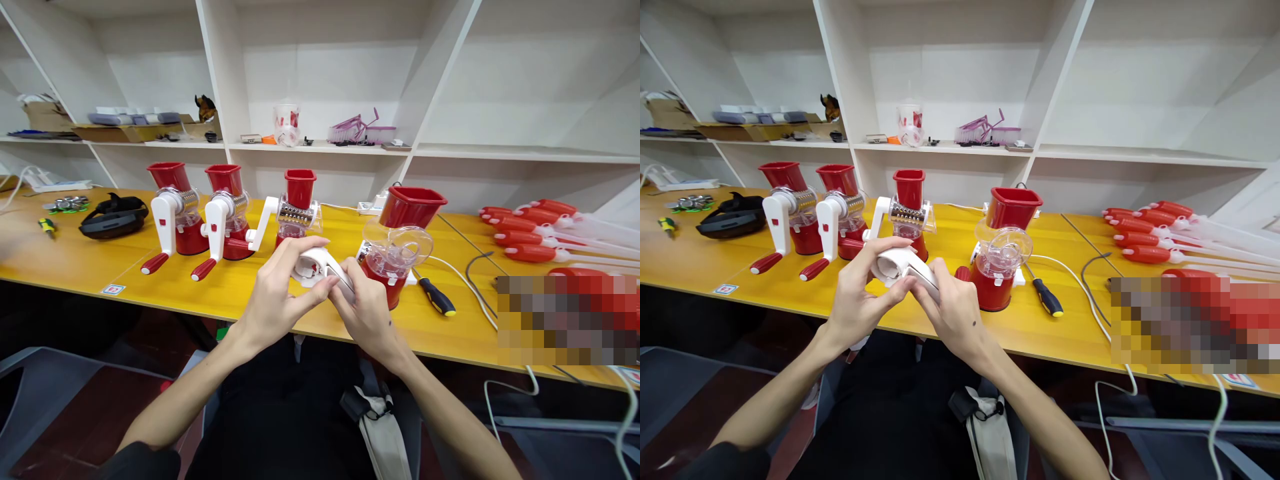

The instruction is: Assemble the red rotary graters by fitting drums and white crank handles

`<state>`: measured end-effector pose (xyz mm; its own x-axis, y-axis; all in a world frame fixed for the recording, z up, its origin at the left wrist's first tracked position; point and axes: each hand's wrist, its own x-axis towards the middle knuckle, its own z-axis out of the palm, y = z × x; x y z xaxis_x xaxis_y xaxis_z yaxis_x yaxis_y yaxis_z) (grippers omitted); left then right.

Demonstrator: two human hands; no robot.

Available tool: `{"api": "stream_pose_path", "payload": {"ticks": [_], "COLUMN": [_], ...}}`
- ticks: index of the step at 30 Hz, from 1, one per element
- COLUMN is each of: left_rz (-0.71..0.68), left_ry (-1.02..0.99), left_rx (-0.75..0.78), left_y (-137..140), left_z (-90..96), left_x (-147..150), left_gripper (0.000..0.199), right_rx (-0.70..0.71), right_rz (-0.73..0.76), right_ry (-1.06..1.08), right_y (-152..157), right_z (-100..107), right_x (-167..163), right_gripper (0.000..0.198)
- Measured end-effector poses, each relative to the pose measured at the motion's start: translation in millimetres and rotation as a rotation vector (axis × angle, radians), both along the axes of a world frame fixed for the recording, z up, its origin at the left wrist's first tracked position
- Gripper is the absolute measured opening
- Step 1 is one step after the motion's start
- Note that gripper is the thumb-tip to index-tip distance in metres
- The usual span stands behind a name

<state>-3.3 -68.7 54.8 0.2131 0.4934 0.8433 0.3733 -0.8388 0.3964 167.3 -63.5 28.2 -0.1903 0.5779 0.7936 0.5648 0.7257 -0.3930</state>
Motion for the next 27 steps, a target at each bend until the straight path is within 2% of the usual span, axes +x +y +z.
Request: {"api": "stream_pose_path", "payload": {"ticks": [7, 13, 22, 27], "left_rz": [0.051, 0.108, 0.145, 0.097], "left_ry": [-0.007, -0.013, -0.024, -0.103], "left_rx": [-0.006, 0.065, 0.103, 0.023], "left_y": [-0.6, 1.0, 2.4, 3.8], "left_z": [-7.1, -11.5, -14.1, -19.1], "left_x": [7.5, 8.0, 9.2, 12.4], "left_gripper": [0.034, 0.033, 0.031, 0.032], "right_rx": [0.145, 0.113, -0.013, 0.059], "right_rz": [-0.132, -0.096, -0.052, -0.133], "right_ry": [-0.084, -0.075, -0.065, -0.078], "right_y": [-3.6, -5.1, -6.7, -9.0], "right_z": [-0.7, -1.3, -2.9, -2.3], "right_x": [-4.2, -6.6, -8.0, -10.0], "right_gripper": [0.028, 0.026, 0.025, 0.028]}}
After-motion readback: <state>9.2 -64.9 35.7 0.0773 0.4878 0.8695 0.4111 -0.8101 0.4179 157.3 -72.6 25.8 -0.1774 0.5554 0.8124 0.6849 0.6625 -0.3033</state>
